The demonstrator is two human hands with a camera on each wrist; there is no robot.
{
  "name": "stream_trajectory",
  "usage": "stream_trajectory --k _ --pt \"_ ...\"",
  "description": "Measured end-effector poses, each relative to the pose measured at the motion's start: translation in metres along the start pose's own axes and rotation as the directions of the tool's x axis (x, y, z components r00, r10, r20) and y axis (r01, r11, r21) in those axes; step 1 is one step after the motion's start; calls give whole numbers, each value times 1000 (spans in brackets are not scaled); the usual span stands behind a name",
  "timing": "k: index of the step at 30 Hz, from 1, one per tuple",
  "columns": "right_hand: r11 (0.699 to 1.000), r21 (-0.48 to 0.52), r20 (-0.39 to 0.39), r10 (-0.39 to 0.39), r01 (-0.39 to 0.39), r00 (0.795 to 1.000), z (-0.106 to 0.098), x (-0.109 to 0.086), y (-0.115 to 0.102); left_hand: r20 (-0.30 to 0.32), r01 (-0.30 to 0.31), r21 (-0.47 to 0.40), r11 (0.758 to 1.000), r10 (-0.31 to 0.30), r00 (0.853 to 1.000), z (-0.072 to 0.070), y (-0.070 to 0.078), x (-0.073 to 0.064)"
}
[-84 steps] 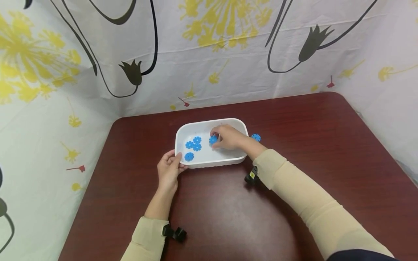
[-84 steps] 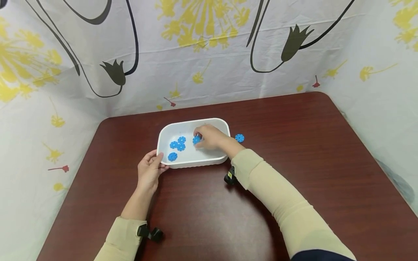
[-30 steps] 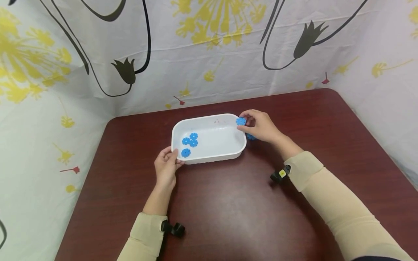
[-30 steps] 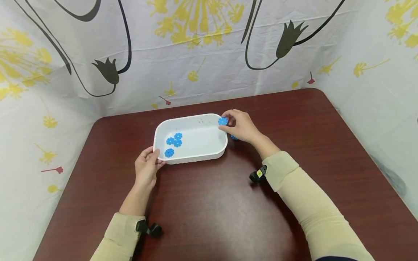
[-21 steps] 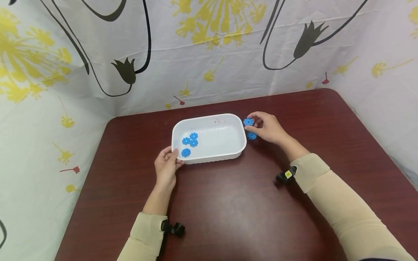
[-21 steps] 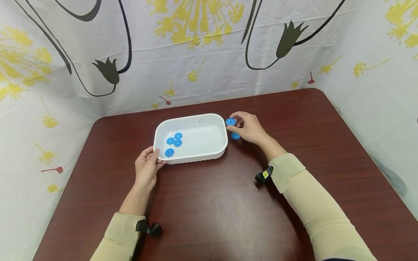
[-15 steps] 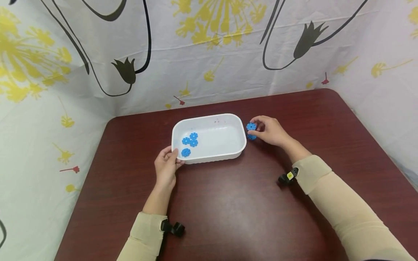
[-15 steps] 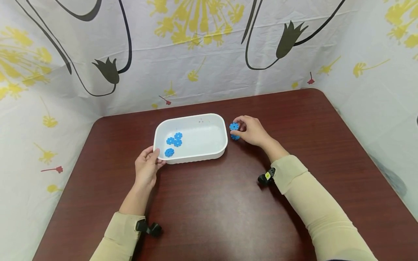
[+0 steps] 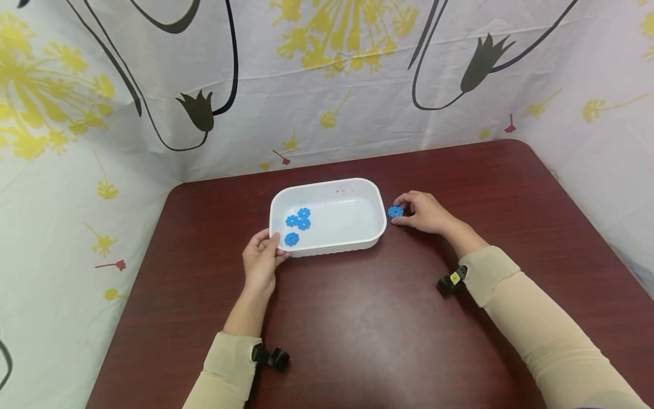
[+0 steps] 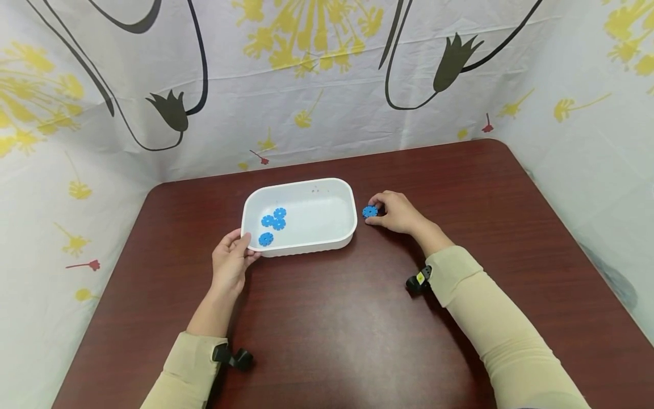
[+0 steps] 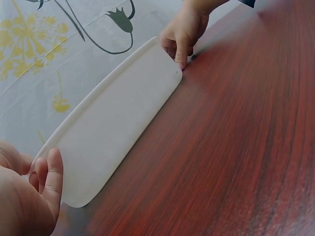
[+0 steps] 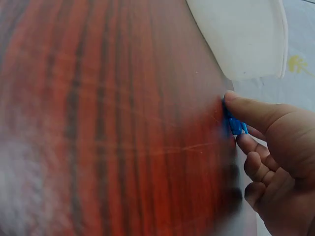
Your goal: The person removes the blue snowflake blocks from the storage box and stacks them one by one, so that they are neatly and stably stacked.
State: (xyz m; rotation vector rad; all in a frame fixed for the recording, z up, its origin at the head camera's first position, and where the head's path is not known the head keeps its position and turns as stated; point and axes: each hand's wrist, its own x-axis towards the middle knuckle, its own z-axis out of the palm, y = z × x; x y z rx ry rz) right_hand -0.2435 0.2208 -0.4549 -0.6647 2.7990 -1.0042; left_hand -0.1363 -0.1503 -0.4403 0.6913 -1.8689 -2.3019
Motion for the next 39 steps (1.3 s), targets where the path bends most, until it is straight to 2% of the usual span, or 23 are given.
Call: stream_trajectory --k 9,13,16,20,24,32,39 --pt "1000 -2 -16 -14 14 1000 2 1 0 0 4 2 1000 -4 1000 -1 0 0" --pt "999 6 -99 -48 49 994 -1 6 -4 3 1 -4 1000 -1 1000 -1 0 1" --pt "997 44 -205 -56 67 977 -3 12 -11 2 -7 -12 1000 7 1000 -1 0 1" --pt "989 115 -329 -50 92 943 -4 22 -27 -3 -12 -12 1000 12 1000 -1 0 1" --pt "977 165 -377 -60 131 924 -2 30 -50 -5 -11 -6 1000 11 1000 -1 0 0" --pt "968 113 -308 -178 222 935 15 50 -85 -4 -13 -9 1000 13 1000 -1 0 1" --pt "957 76 -127 -268 279 955 32 62 -110 0 -11 -11 1000 11 1000 -1 0 2"
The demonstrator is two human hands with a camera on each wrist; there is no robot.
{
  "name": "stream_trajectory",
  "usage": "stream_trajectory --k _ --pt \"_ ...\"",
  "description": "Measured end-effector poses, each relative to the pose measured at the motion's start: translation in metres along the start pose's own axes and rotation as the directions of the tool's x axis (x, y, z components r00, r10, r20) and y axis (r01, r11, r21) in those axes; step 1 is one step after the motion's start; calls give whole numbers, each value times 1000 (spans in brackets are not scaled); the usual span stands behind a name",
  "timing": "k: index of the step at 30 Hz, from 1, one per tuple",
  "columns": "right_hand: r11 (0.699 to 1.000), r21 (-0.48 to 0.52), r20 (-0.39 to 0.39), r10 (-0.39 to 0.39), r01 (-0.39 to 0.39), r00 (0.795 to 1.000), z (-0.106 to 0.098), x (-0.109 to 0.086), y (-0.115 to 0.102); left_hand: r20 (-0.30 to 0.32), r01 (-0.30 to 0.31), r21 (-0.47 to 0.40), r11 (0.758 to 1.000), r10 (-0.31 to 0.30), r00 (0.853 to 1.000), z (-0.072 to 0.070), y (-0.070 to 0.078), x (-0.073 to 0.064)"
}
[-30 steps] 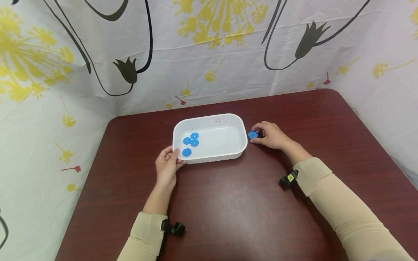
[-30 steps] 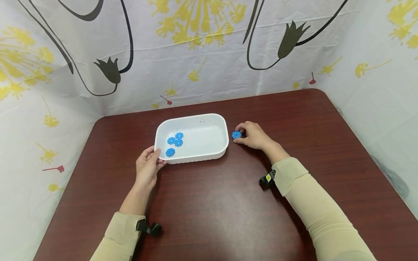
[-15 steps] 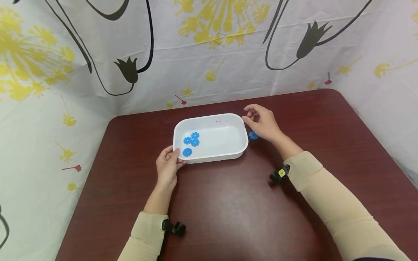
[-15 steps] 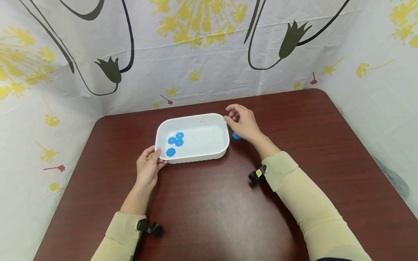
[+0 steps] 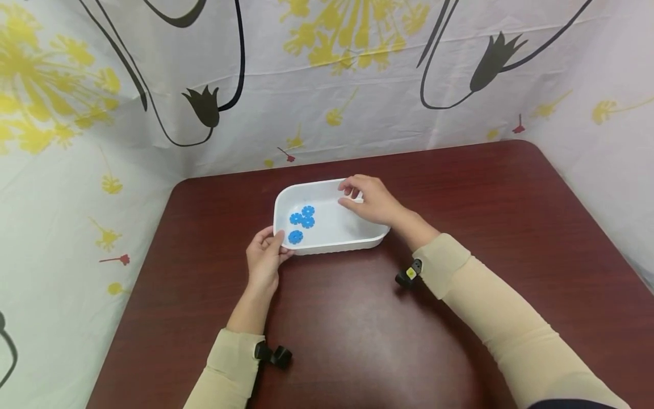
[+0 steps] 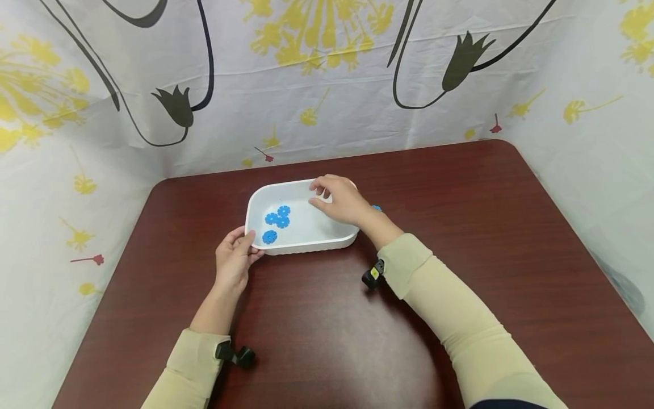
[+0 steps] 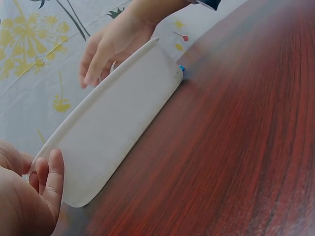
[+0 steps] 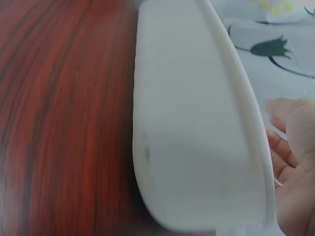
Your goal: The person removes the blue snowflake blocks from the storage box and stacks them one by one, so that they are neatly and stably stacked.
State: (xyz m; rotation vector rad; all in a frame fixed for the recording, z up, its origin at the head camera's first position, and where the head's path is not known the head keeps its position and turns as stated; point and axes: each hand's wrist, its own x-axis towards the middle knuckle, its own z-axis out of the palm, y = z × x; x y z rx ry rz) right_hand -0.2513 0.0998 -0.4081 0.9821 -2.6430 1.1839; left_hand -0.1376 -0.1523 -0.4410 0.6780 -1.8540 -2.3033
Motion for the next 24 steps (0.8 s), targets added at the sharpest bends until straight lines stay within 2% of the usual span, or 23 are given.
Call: stream_trajectory --k 7,12,24 --pt "999 -14 134 -36 38 990 21 11 -14 5 1 14 1000 -2 1000 0 1 -1" --pt "999 -42 211 -25 34 977 33 16 -24 -2 4 22 1000 -4 1000 -1 2 -1" --pt "999 14 301 -44 42 952 55 25 -35 8 2 -7 1000 -2 1000 0 1 0"
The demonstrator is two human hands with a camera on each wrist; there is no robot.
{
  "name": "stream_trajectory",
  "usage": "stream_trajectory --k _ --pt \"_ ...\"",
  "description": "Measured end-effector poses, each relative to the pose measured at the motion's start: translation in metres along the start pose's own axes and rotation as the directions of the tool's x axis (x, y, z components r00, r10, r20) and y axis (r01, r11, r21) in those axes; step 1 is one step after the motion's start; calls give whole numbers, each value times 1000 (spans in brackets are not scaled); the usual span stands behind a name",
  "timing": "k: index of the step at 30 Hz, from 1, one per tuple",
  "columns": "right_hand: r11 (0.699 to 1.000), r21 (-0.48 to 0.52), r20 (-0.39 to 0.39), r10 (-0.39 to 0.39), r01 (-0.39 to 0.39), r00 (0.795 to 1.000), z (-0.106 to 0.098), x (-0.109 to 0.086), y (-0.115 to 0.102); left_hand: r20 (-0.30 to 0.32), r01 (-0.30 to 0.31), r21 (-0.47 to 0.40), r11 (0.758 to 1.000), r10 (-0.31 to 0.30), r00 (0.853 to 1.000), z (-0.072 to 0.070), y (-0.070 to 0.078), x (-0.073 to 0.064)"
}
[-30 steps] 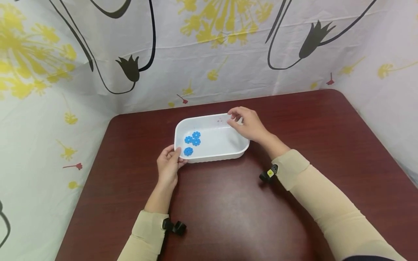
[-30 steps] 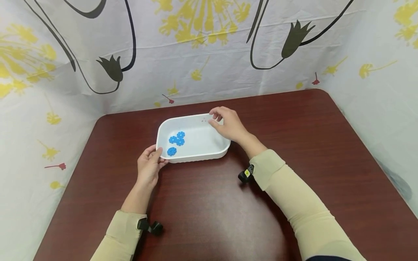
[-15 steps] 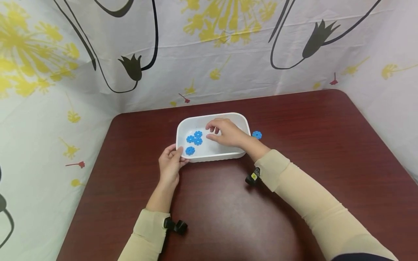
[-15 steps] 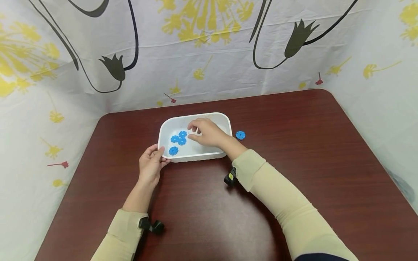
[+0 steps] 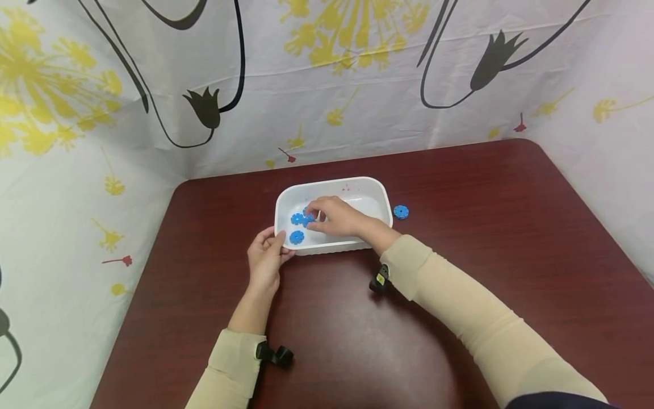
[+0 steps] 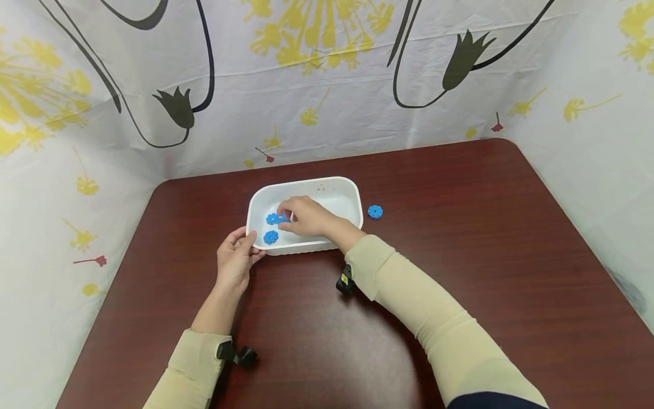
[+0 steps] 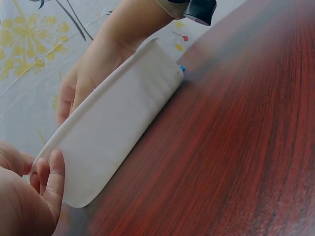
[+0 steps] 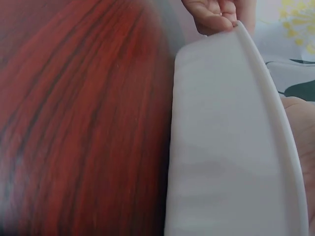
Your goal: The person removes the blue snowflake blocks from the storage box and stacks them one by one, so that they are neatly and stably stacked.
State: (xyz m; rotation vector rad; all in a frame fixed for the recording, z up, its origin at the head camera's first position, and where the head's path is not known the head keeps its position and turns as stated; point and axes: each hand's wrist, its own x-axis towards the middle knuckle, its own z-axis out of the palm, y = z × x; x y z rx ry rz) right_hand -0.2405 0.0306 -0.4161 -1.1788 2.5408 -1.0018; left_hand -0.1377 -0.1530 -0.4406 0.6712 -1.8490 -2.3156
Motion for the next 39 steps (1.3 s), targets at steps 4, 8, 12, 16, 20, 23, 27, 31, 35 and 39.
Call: stream_trajectory --k 4,8,12,16,20,23,27,31,35,39 --pt "1000 20 15 7 -8 1000 7 5 -4 2 -8 -12 1000 8 1000 1 1 0" --pt "1000 2 69 15 -15 998 14 7 -7 4 -9 -20 1000 9 1000 1 1 0" --pt "999 -31 144 34 -30 989 18 8 -10 8 -3 -22 1000 3 1000 1 0 -1" --pt "998 -45 195 44 -36 980 18 9 -13 10 -1 -25 1000 1 1000 1 0 -1" --pt "998 -59 260 51 -37 964 18 10 -14 5 1 -14 1000 -1 1000 2 2 -1" --pt "997 -76 305 43 -21 951 19 11 -14 2 6 -6 1000 -6 1000 1 2 -1" --pt "993 -113 317 57 -22 947 19 10 -13 -2 11 -3 1000 -11 1000 1 1 -2" --pt "983 -179 280 94 -44 955 16 7 -11 -3 13 0 1000 -13 1000 1 1 -2" --pt "967 -248 229 108 -49 967 12 5 -9 -2 10 1 1000 -10 1000 1 2 -2" --pt "957 -287 183 108 -52 977 10 5 -8 5 9 -2 1000 -9 1000 1 2 -2"
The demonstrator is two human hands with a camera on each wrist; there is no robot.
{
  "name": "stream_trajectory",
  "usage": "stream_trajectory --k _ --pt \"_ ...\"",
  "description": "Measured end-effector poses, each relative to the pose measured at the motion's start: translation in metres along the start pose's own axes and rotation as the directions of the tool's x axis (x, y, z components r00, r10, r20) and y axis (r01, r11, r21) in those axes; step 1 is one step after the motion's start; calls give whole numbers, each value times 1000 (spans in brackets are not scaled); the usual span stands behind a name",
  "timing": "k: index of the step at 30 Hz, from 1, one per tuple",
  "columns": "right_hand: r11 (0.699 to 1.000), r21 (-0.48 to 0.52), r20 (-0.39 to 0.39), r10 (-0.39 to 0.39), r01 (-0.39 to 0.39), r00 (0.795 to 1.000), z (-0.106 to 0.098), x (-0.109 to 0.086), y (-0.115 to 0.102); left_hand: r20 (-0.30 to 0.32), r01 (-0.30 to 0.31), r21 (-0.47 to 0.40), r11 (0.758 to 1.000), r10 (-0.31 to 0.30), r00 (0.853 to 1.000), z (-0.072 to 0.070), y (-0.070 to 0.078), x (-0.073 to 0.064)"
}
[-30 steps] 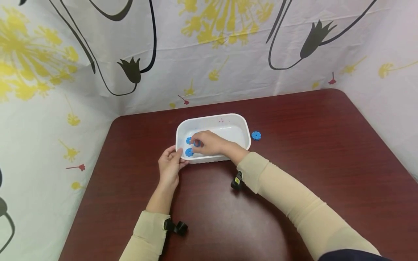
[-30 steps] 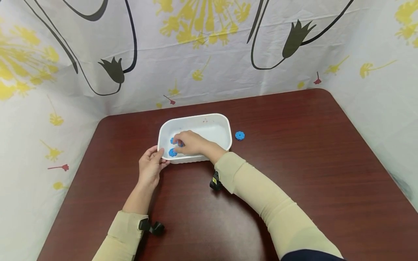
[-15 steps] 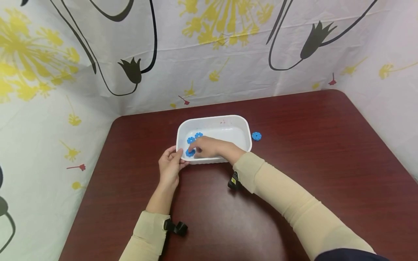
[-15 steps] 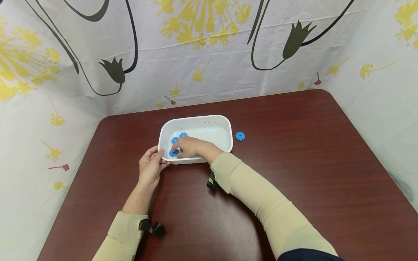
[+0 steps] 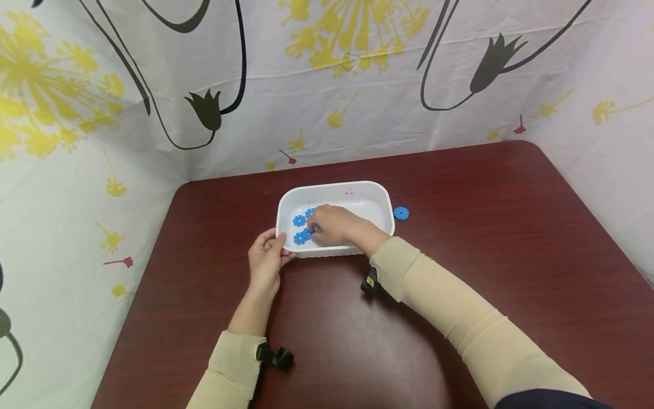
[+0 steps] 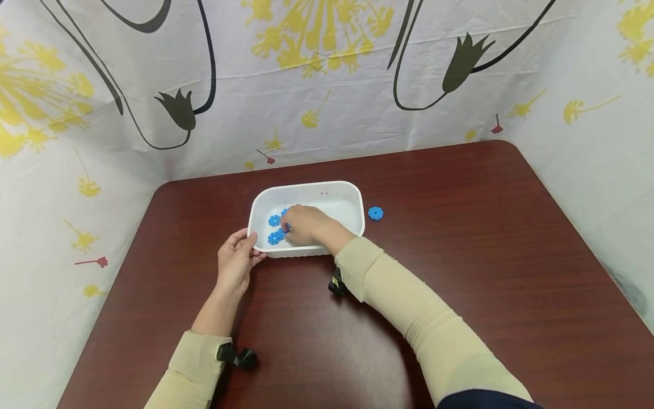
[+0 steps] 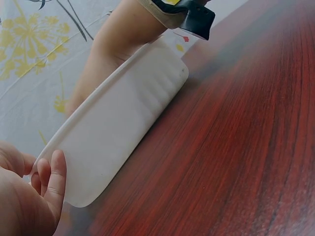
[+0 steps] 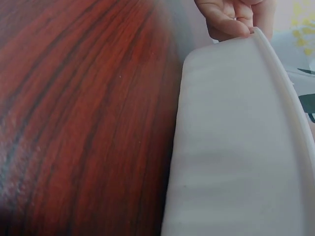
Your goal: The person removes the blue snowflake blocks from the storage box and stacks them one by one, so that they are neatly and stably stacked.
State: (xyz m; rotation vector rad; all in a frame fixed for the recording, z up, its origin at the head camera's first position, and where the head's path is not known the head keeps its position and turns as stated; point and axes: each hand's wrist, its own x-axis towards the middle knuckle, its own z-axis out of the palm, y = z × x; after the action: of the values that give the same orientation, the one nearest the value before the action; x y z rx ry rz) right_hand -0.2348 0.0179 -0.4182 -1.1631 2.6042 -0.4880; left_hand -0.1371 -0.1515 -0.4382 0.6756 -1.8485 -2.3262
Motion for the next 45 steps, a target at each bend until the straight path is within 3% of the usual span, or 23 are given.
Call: stream_trajectory --k 4,10,19,31,45 --pt "1000 1 -5 6 -6 1000 0 2 -2 5 0 -5 1000 0 1000 0 0 0" --pt "999 -13 65 42 -41 997 2 2 -3 3 5 4 1000 -5 1000 1 0 -1" --pt "995 -6 44 99 -99 994 1 -1 2 3 3 6 1000 -3 1000 1 1 -1" --pt "992 94 -81 95 -88 992 -1 -1 9 0 -1 7 1000 1 1000 1 -1 1" --pt "985 167 -236 88 -49 968 -10 -10 23 -8 5 48 999 -4 1000 -1 -1 0"
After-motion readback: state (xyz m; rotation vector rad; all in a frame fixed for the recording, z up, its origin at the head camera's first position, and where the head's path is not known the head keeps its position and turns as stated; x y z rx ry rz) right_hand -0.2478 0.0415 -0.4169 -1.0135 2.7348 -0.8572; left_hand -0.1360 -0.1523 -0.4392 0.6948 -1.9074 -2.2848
